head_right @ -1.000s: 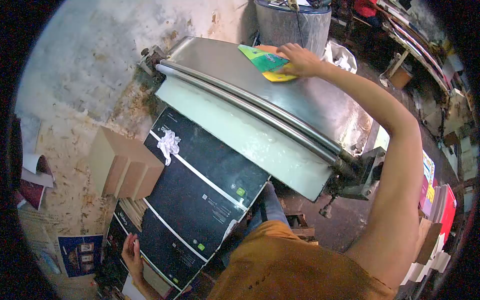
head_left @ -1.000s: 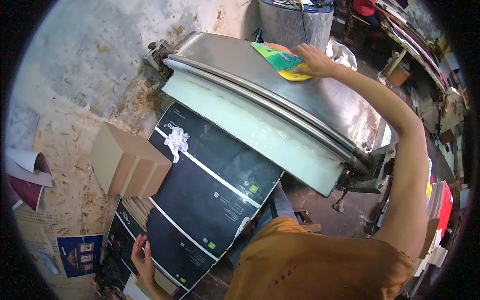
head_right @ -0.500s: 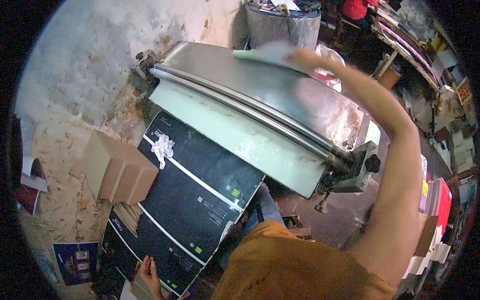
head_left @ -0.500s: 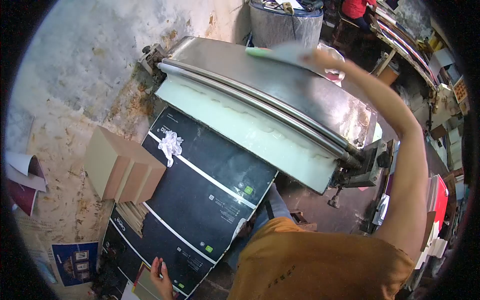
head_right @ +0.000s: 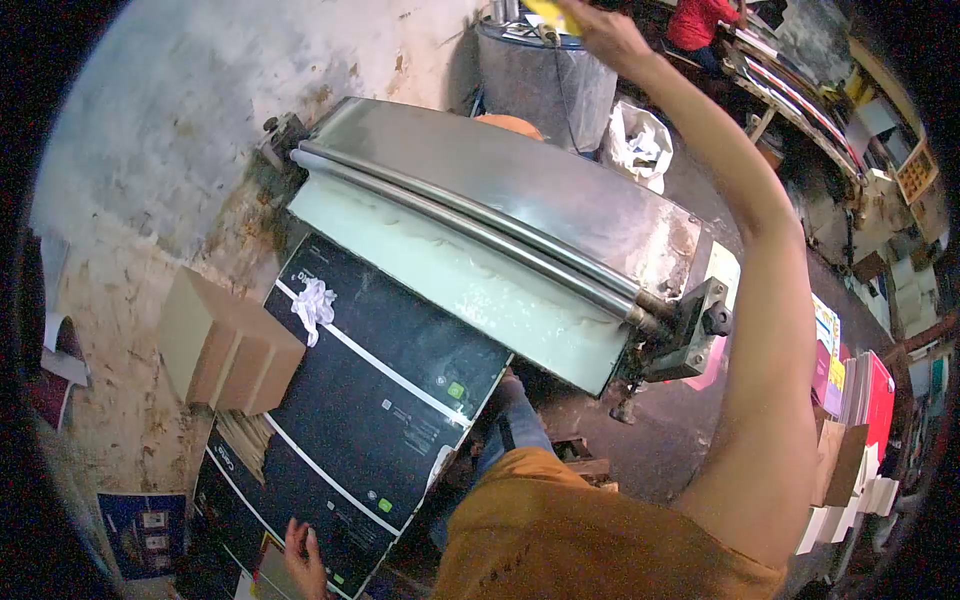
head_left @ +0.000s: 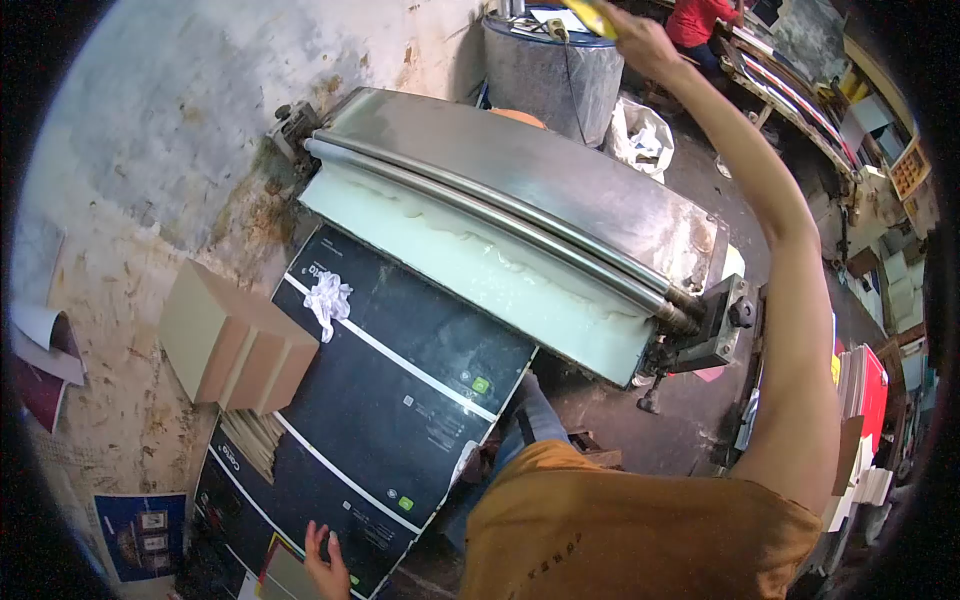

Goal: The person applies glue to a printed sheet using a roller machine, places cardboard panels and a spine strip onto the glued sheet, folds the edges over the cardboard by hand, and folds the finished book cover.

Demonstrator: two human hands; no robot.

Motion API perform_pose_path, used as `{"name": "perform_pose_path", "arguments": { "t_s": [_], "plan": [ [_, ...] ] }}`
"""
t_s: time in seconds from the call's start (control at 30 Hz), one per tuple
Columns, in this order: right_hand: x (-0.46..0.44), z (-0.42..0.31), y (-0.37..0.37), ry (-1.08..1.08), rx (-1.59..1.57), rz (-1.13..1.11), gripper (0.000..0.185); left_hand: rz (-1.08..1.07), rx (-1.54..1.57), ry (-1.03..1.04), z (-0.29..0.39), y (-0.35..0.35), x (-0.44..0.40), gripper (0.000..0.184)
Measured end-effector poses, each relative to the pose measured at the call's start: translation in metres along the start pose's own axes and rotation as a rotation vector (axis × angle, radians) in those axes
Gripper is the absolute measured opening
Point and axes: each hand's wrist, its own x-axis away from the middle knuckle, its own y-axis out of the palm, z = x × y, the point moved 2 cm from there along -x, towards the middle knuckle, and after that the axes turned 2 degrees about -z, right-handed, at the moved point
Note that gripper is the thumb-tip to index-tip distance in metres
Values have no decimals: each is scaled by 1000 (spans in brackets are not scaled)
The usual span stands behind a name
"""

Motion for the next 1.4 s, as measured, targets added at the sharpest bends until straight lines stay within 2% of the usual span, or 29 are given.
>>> {"name": "perform_pose_path", "arguments": {
  "t_s": [0.03, 0.1, 0.17, 0.23, 0.3, 0.37, 0.4, 0.47, 0.57, 0.6, 0.7, 0.8, 0.9, 1.0, 1.1, 1.2, 1.27, 1.37, 1.4],
  "plan": [
    [13, 5, 27, -134, 52, -27, 58, 2, -25, 4, 3, -1, 2, 48],
    [38, -16, 58, -110, -9, -264, 64, -10, 10, -40, -2, -5, 4, 52],
    [55, -85, 35, 78, 40, -827, 50, -12, 47, -68, -8, -4, 3, 54],
    [96, -93, 71, -213, -138, -948, 55, -4, 78, -92, -23, -4, 8, 56],
    [133, -103, 90, -239, -76, -688, 63, -37, 39, -111, -36, -7, 13, 55],
    [136, -100, 91, -160, -125, -745, 69, -61, 23, -117, -53, -10, 17, 54],
    [110, -103, 69, -70, -205, -928, 71, -66, 29, -114, -62, -10, 17, 54],
    [85, -92, 74, 71, -119, -1162, 75, -72, 22, -119, -65, -10, 18, 53],
    [85, -80, 93, -225, -368, -644, 76, -89, -40, -119, -47, -3, 14, 53],
    [79, -78, 99, -130, -258, -786, 72, -101, -76, -112, -40, -1, 11, 52],
    [76, -91, 117, -67, -84, -778, 87, -119, -117, -50, -31, 3, 3, 54],
    [85, -87, 157, 23, -187, -828, 107, -42, -217, 56, -28, 11, -6, 47],
    [86, -96, 165, -56, -302, -822, 111, -46, -270, 160, -2, 23, -29, 45],
    [89, -107, 161, -92, -363, -783, 108, -126, -259, 323, 40, 41, -59, 44],
    [94, -119, 148, -81, -209, -815, 101, -193, -228, 513, 109, 70, -90, 42],
    [98, -123, 144, -152, -211, -789, 84, -242, -138, 684, 171, 105, -118, 40],
    [110, -109, 172, -574, 365, -205, 73, -277, -82, 752, 202, 127, -136, 40],
    [114, -111, 166, -620, 248, -188, 60, -310, 14, 814, 233, 155, -154, 38],
    [110, -117, 158, -426, -79, -442, 62, -317, 42, 834, 241, 162, -156, 38]
  ]
}}
